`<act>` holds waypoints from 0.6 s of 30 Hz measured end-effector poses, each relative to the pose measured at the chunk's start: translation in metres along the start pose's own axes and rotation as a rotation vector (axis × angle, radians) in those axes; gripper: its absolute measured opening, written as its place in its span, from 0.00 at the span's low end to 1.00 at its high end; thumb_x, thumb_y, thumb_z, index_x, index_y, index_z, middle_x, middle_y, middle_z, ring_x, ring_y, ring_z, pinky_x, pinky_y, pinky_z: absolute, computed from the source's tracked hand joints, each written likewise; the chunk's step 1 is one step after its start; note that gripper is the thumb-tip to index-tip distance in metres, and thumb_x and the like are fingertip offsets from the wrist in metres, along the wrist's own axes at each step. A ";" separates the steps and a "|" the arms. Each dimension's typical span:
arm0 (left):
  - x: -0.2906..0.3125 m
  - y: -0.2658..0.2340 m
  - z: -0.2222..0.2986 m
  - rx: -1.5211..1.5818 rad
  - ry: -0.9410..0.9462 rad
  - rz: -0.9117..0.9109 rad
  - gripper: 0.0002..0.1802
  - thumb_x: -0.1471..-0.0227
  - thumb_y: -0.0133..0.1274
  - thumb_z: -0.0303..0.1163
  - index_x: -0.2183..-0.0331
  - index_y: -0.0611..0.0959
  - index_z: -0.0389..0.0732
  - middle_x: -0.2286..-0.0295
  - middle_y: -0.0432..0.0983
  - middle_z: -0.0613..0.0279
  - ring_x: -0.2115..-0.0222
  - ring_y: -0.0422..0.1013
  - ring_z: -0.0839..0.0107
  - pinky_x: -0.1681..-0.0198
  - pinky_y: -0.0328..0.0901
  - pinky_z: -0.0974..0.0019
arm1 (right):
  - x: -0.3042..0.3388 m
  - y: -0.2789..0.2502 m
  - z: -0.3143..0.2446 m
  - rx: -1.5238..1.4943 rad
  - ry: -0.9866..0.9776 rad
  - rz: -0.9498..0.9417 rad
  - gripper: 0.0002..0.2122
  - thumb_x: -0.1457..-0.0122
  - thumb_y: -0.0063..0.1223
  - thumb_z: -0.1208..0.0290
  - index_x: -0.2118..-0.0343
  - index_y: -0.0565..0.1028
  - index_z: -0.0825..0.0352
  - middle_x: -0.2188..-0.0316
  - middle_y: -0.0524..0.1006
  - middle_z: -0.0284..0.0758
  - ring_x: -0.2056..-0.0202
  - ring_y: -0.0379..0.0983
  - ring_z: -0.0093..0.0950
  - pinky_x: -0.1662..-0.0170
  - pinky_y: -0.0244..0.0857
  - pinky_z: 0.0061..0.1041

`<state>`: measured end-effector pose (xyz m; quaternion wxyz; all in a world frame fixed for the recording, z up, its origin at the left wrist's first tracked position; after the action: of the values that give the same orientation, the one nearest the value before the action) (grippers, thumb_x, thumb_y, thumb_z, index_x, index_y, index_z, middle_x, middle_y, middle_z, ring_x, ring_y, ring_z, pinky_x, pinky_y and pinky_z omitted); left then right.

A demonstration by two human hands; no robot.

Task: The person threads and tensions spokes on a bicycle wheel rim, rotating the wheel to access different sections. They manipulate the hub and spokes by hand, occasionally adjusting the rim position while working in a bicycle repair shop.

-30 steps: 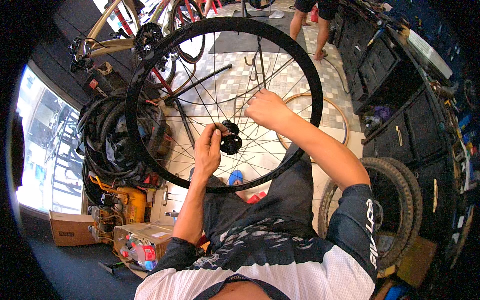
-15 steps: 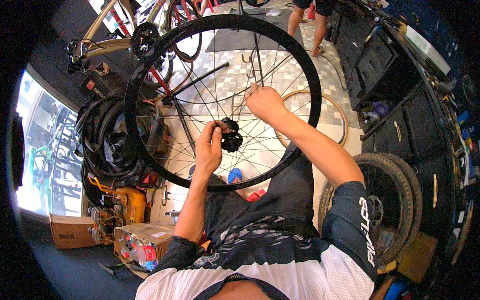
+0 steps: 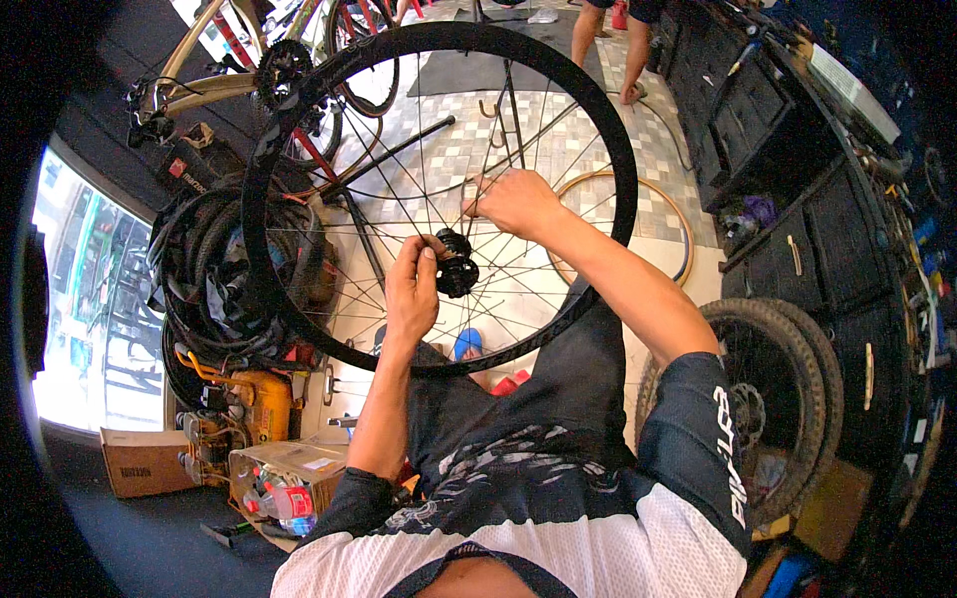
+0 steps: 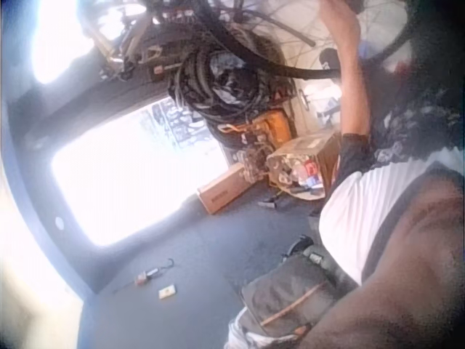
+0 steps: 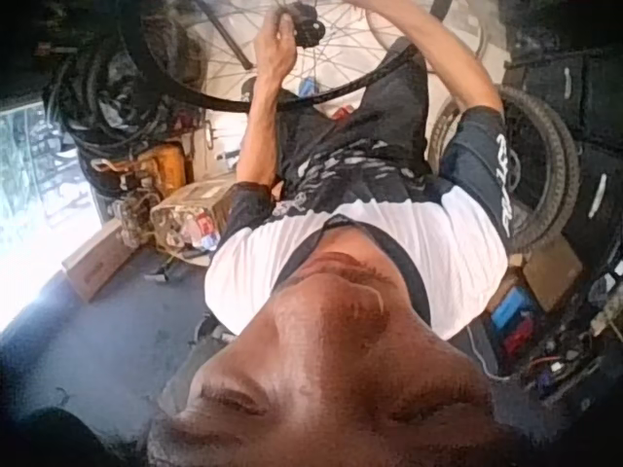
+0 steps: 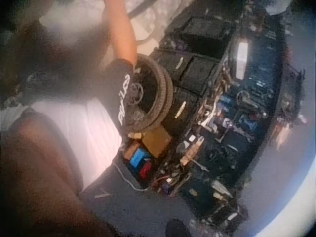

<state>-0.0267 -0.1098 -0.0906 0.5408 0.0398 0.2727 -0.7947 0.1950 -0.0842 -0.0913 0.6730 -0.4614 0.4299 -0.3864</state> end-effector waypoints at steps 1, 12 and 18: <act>0.001 0.000 -0.002 -0.004 -0.014 -0.012 0.12 0.30 0.42 0.29 0.60 0.78 0.34 0.68 0.80 0.58 0.67 0.72 0.73 0.59 0.67 0.67 | 0.002 -0.003 -0.001 0.005 -0.032 0.015 0.15 0.37 0.47 0.69 0.53 0.81 0.42 0.46 0.81 0.39 0.61 0.84 0.41 0.64 0.79 0.37; 0.002 0.011 -0.009 0.153 0.095 -0.020 0.10 0.33 0.36 0.24 0.63 0.73 0.32 0.64 0.82 0.51 0.65 0.75 0.65 0.55 0.69 0.63 | 0.018 -0.001 -0.008 -0.011 -0.123 0.106 0.18 0.37 0.47 0.70 0.52 0.84 0.41 0.70 0.83 0.26 0.62 0.81 0.27 0.56 0.68 0.31; -0.007 0.019 -0.021 0.426 0.114 -0.096 0.10 0.34 0.36 0.25 0.65 0.72 0.33 0.61 0.83 0.47 0.62 0.77 0.64 0.53 0.70 0.63 | 0.020 -0.002 -0.010 -0.015 -0.108 0.100 0.17 0.37 0.47 0.69 0.52 0.84 0.42 0.67 0.84 0.25 0.60 0.81 0.25 0.56 0.67 0.31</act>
<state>-0.0119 -0.0988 -0.1132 0.4654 0.1850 0.1304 -0.8557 0.1921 -0.1060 -0.0960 0.7101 -0.4646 0.4185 -0.3235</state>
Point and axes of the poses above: each hand's wrist, its own x-axis away from the middle knuckle, its own y-axis out of the palm, z = x × y, the point moved 2 cm from there along -x, towards the middle knuckle
